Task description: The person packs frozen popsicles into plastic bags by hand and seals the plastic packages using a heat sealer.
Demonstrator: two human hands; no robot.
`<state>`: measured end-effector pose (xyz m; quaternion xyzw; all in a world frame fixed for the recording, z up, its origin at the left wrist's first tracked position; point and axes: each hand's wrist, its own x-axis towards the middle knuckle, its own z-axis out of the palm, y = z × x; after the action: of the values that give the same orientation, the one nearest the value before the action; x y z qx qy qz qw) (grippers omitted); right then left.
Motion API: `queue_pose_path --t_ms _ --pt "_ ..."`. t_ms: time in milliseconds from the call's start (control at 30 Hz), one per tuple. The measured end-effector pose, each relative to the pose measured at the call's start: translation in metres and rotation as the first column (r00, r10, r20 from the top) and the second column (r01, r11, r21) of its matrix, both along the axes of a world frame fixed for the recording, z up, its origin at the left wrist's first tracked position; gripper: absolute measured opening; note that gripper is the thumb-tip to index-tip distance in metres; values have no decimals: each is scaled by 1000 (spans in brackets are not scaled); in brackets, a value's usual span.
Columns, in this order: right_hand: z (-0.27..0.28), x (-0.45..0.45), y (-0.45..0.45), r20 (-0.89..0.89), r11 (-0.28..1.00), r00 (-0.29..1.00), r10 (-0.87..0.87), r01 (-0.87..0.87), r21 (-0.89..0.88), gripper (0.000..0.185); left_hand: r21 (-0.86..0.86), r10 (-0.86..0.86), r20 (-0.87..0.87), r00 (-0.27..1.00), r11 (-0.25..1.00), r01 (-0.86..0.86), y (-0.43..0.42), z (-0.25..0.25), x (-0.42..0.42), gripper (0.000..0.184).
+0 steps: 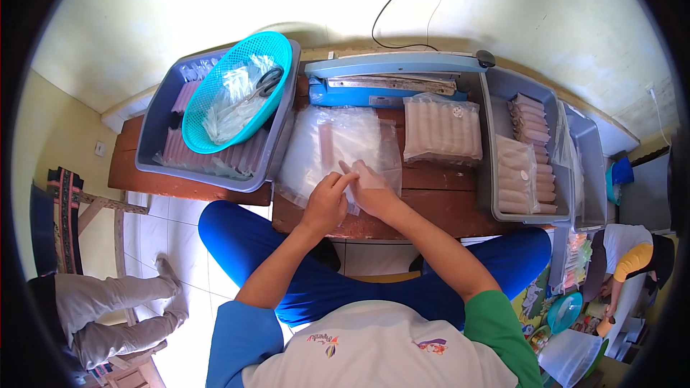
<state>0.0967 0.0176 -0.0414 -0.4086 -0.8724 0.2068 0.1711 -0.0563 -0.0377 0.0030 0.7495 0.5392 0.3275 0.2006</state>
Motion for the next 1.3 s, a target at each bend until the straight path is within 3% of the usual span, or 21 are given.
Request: queue_pose_path --t_ms 100,167,200,267,367,500,667,900,967,1133,1300 --pt "7 9 -12 -93 999 996 7 -12 -46 53 -27 2 81 997 1000 0 -2 4 8 47" --pt "18 19 -18 -153 976 988 -2 -32 -215 43 -55 -5 191 982 998 15 -1 14 15 44" --pt "27 25 -21 -154 977 988 -10 -24 -214 43 -54 -13 190 982 998 24 0 18 19 44" --pt "49 41 -26 -263 984 964 -30 -18 -176 26 -81 -52 250 967 994 74 4 28 28 36" --pt "74 69 -27 -213 991 973 -89 66 -116 16 -50 -123 306 944 988 145 13 44 49 32" --pt "113 114 -19 -224 988 963 -150 139 -64 13 -19 -196 324 925 977 214 32 71 90 29" --pt "123 178 -1 -291 944 913 -287 321 76 11 16 -299 407 863 947 321 64 91 154 27" --pt "120 281 42 -268 787 788 -554 601 139 13 126 -416 341 843 909 398 129 69 237 22" --pt "118 311 57 -292 747 740 -606 655 109 13 151 -424 245 872 905 397 149 65 262 20" --pt "102 379 78 -273 617 614 -741 782 86 16 191 -461 240 854 885 424 198 44 328 21" --pt "98 401 92 -53 599 598 -800 801 -10 33 138 -522 99 847 851 507 226 41 371 24"
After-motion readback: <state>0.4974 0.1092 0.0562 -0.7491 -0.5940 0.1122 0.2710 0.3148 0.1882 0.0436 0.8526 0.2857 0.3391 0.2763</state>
